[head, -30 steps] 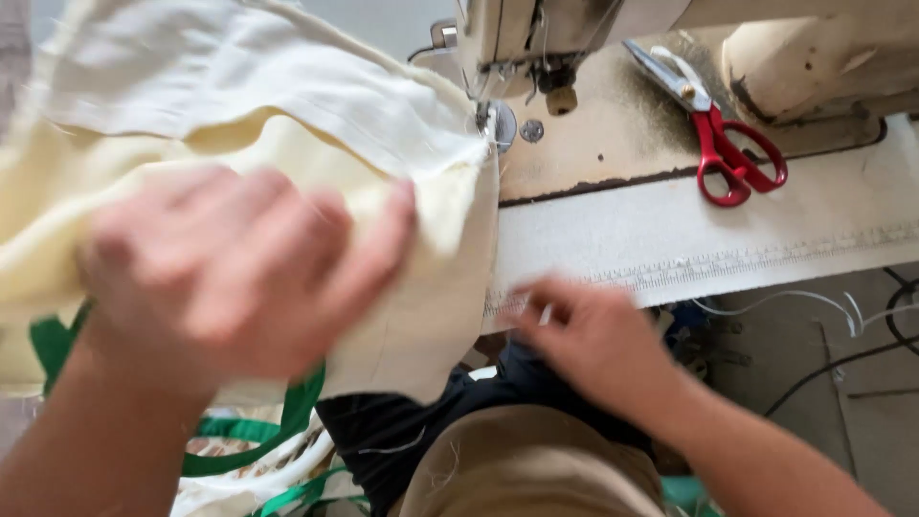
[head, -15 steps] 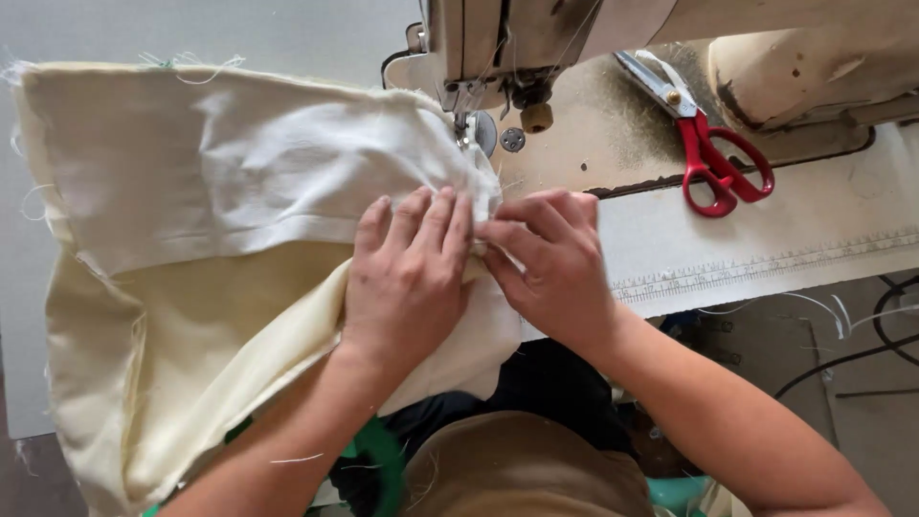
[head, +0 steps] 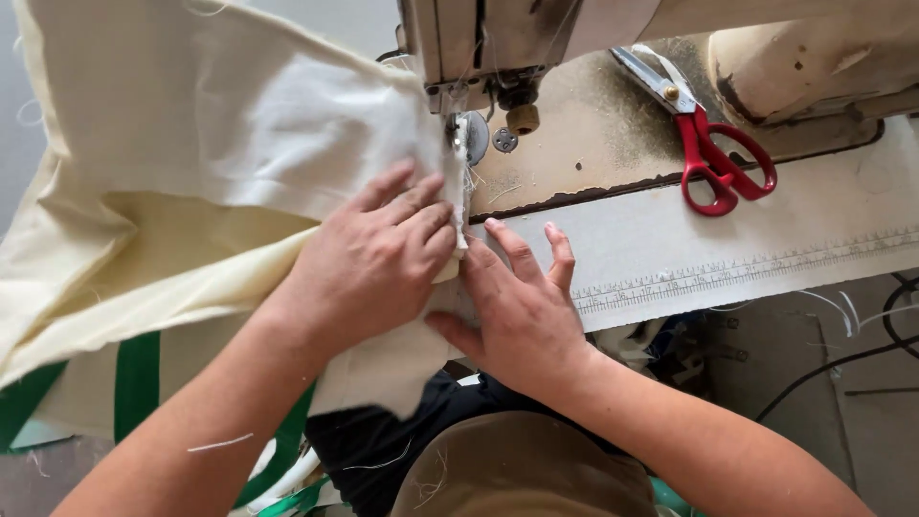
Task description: Sewing and trimming a tote bag using an industrial sewing machine and scissors.
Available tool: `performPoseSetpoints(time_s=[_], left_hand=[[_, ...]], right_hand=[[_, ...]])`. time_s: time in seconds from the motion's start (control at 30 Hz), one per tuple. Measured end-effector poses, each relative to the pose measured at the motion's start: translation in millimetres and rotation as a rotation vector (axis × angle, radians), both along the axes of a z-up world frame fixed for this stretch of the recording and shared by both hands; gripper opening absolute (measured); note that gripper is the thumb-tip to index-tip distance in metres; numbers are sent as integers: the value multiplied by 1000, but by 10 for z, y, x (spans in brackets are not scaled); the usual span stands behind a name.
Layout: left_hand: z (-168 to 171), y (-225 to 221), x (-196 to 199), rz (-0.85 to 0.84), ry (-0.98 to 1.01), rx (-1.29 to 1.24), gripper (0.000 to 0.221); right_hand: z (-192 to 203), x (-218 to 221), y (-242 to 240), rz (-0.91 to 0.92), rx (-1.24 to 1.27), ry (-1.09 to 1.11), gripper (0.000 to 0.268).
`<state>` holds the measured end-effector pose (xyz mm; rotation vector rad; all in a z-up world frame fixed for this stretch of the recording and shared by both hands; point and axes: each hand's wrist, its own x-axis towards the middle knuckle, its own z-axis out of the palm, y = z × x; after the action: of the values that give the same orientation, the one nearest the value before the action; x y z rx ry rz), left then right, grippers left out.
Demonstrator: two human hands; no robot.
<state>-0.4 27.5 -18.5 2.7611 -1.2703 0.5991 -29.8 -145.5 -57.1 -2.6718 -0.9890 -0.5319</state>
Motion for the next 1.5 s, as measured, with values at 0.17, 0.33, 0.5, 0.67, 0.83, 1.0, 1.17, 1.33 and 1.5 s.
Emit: performPoseSetpoints(time_s=[0.17,0.33,0.5,0.67,0.83,1.0,1.17,1.33,1.5], left_hand=[[-104,-155,-43,137,-14,-76,12],[-166,-145,-47,176,67,-113,7],[-212,-205,-52,208,142,-132,12],[-223,-248,-66,245,116,-173,16],[-245,-239,19,274,88,-180,13],[-279,-213,217,290,76,-167,24],[-9,-211,13,353,178,-95,30],[140,271,-1039,1166,383,-174,94],[-140,578,-662,1435,867,-234,89]], right_hand=[[8,8,25,7,55,-29,31],[44,17,5,18,51,-22,37],[83,103,-113,96,57,7,34],[102,151,-152,123,34,3,33],[108,270,-161,139,21,3,31],[89,456,-177,151,-4,40,35],[161,457,-226,165,-12,66,42],[577,-96,-628,52,365,1135,19],[-53,-375,-289,-324,238,1660,31]])
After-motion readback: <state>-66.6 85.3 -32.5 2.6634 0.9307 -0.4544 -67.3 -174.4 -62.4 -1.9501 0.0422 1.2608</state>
